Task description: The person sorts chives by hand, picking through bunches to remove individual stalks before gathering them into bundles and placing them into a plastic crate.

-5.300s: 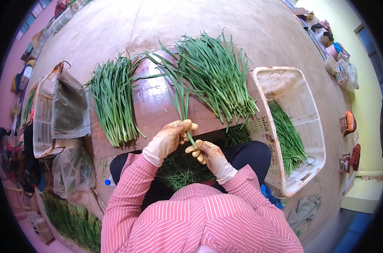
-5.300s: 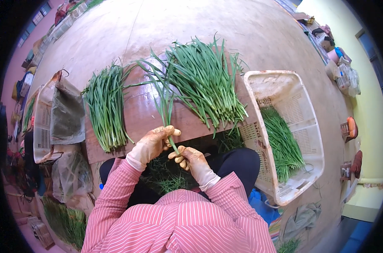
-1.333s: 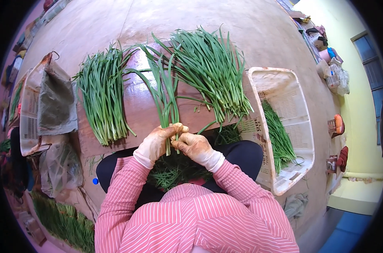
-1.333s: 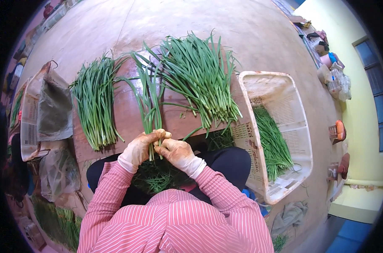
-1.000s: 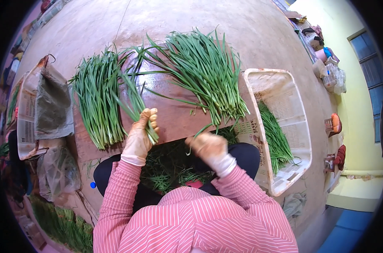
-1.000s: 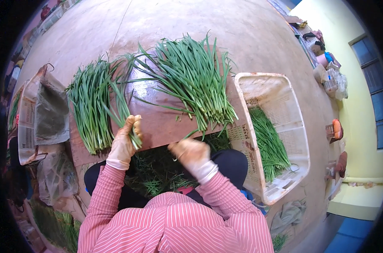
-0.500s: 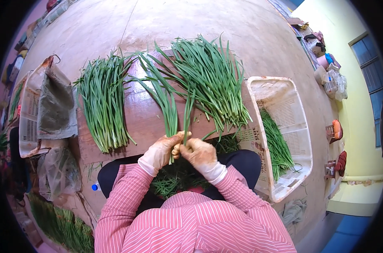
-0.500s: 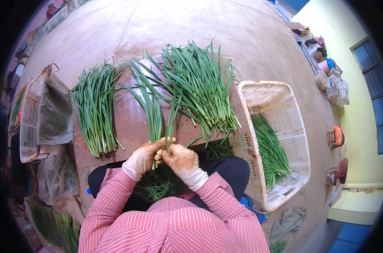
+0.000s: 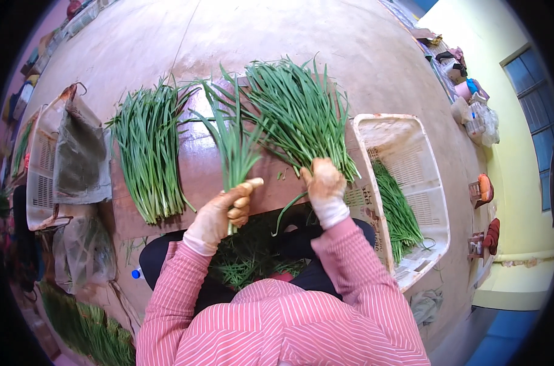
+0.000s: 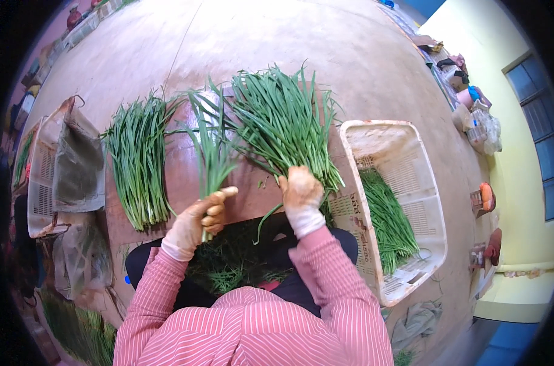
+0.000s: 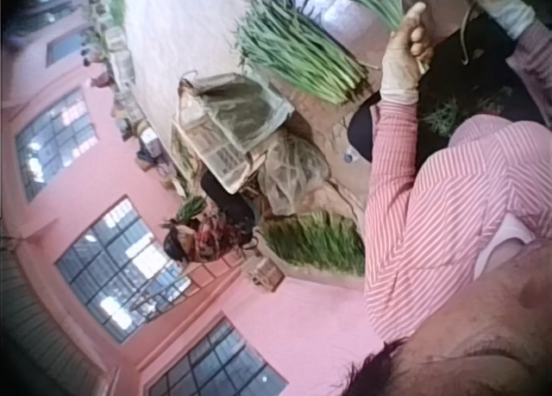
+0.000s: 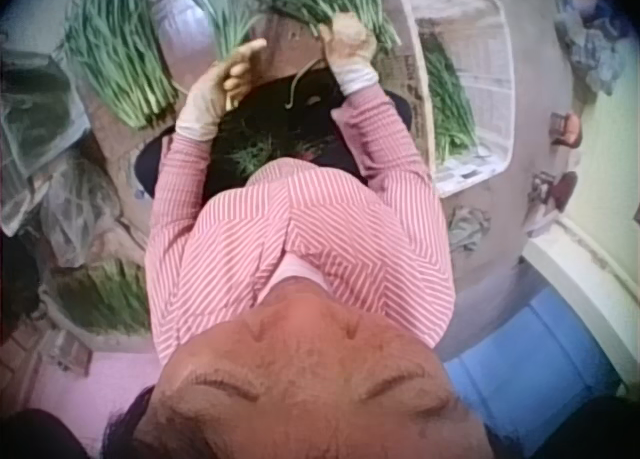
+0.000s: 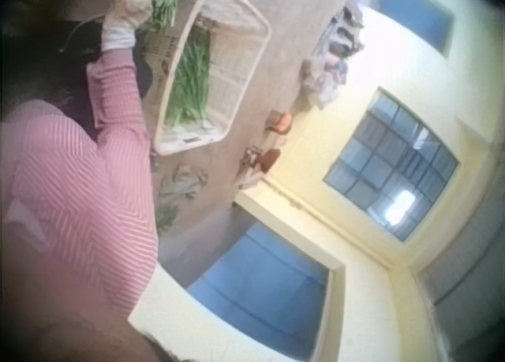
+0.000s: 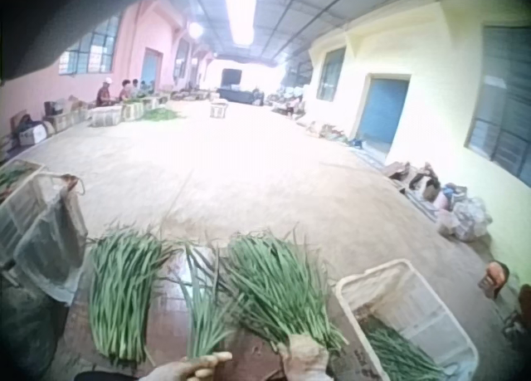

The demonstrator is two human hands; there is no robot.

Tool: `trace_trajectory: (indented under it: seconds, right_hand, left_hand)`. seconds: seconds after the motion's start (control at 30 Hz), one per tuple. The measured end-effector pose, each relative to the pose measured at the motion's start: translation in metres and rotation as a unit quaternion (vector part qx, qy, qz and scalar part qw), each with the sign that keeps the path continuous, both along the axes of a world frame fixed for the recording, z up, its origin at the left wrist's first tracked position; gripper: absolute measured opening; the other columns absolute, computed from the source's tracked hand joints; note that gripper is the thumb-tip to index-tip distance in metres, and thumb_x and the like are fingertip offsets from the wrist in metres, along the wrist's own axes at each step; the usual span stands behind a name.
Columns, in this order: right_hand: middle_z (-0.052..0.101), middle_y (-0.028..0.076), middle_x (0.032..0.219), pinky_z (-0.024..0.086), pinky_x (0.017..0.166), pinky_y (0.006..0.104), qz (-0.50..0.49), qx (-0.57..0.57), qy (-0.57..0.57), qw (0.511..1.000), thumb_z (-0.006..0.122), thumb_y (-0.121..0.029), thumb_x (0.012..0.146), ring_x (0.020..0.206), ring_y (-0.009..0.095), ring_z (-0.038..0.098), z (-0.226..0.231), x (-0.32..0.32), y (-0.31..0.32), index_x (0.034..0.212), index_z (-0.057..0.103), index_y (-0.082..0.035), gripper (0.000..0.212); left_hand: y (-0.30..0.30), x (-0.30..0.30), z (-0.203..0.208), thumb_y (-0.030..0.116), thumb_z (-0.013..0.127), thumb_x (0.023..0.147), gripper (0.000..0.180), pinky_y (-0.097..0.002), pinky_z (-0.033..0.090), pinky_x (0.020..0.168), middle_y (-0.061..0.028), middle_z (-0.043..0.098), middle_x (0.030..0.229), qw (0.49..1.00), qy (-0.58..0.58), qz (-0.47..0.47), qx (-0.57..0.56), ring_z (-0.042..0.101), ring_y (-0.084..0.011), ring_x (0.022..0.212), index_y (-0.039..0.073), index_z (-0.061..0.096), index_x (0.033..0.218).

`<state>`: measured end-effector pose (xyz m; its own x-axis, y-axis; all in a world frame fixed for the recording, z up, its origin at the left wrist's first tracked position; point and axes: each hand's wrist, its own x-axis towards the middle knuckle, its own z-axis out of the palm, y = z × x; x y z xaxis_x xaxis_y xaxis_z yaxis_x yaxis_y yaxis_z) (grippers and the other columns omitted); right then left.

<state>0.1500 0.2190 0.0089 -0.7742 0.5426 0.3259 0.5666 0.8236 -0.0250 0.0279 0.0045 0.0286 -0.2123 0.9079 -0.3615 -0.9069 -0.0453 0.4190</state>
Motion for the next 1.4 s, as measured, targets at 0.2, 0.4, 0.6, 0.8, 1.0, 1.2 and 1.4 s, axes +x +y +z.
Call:
trace_trajectory:
  seconds: [0.2, 0.4, 0.6, 0.8, 1.0, 1.2, 1.4]
  right_hand:
    - [0.062, 0.013, 0.081, 0.050, 0.064, 0.0387, -0.004, -0.057, -0.067, 0.996, 0.071, -0.037, 0.078, 0.073, 0.029, 0.063, -0.020, -0.022, 0.041, 0.079, 0.059, -0.007, 0.032]
    - [0.064, 0.010, 0.073, 0.047, 0.062, 0.0340, 0.070, -0.565, 0.029, 0.822, 0.068, -0.033, 0.084, 0.064, 0.020, 0.059, 0.016, 0.009, -0.047, 0.083, 0.065, -0.003, 0.031]
    - [0.058, -0.002, 0.069, 0.036, 0.051, 0.0213, 0.016, -0.757, 0.045, 0.652, 0.066, -0.025, 0.088, 0.057, 0.005, 0.045, 0.011, 0.020, -0.084, 0.084, 0.061, -0.005, 0.021]
    - [0.059, -0.001, 0.072, 0.033, 0.048, 0.0188, -0.029, -0.841, 0.181, 0.509, 0.061, -0.021, 0.091, 0.054, 0.003, 0.045, -0.010, 0.030, -0.088, 0.086, 0.060, -0.006, 0.016]
    - [0.062, 0.007, 0.070, 0.050, 0.059, 0.0318, 0.017, -0.588, -0.231, 0.775, 0.064, -0.024, 0.084, 0.060, 0.017, 0.061, -0.050, 0.068, -0.085, 0.083, 0.066, -0.006, 0.017]
    - [0.060, 0.008, 0.081, 0.050, 0.065, 0.0325, 0.018, -0.088, 0.115, 0.989, 0.068, -0.025, 0.082, 0.071, 0.024, 0.061, -0.022, 0.034, -0.021, 0.081, 0.061, -0.009, 0.018]
    - [0.060, 0.014, 0.078, 0.049, 0.066, 0.0406, -0.029, -0.053, -0.047, 0.997, 0.069, -0.029, 0.080, 0.074, 0.031, 0.062, -0.032, 0.010, 0.019, 0.080, 0.059, -0.007, 0.025]
  left_hand:
    - [-0.015, -0.021, 0.011, 0.020, 0.052, 0.094, 0.039, -0.0178, 0.025, 0.042, 0.0086, 0.034, 0.060, 0.980, 0.050, 0.143, 0.131, 0.029, -0.0019, 0.045, 0.003, 0.047, 0.128]
    - [0.005, 0.001, -0.017, 0.026, 0.058, 0.093, 0.036, -0.0190, 0.032, 0.046, 0.0079, 0.045, 0.063, 0.996, 0.030, 0.067, -0.057, 0.037, -0.0033, 0.049, 0.006, 0.056, 0.122]
    - [0.014, 0.016, -0.017, 0.030, 0.055, 0.094, 0.033, -0.0226, 0.028, 0.045, 0.0066, 0.040, 0.058, 0.985, 0.101, -0.059, -0.124, 0.036, -0.0062, 0.048, 0.005, 0.059, 0.115]
    - [0.011, 0.016, -0.024, 0.028, 0.059, 0.092, 0.033, -0.0212, 0.039, 0.056, 0.0047, 0.051, 0.069, 0.981, 0.140, -0.036, -0.126, 0.047, -0.0079, 0.060, 0.004, 0.059, 0.115]
    - [0.019, 0.007, -0.015, 0.028, 0.063, 0.090, 0.034, -0.0236, 0.049, 0.062, 0.0006, 0.060, 0.085, 0.986, 0.042, 0.124, -0.107, 0.058, -0.0135, 0.073, 0.004, 0.059, 0.113]
    - [0.006, 0.002, -0.029, 0.023, 0.060, 0.092, 0.025, -0.0204, 0.036, 0.048, 0.0046, 0.047, 0.067, 0.994, -0.001, 0.082, -0.070, 0.041, -0.0067, 0.054, 0.006, 0.062, 0.111]
    - [0.011, 0.004, -0.015, 0.022, 0.060, 0.092, 0.025, -0.0200, 0.032, 0.047, 0.0062, 0.043, 0.066, 0.994, 0.025, 0.068, -0.080, 0.035, -0.0061, 0.053, 0.008, 0.062, 0.113]
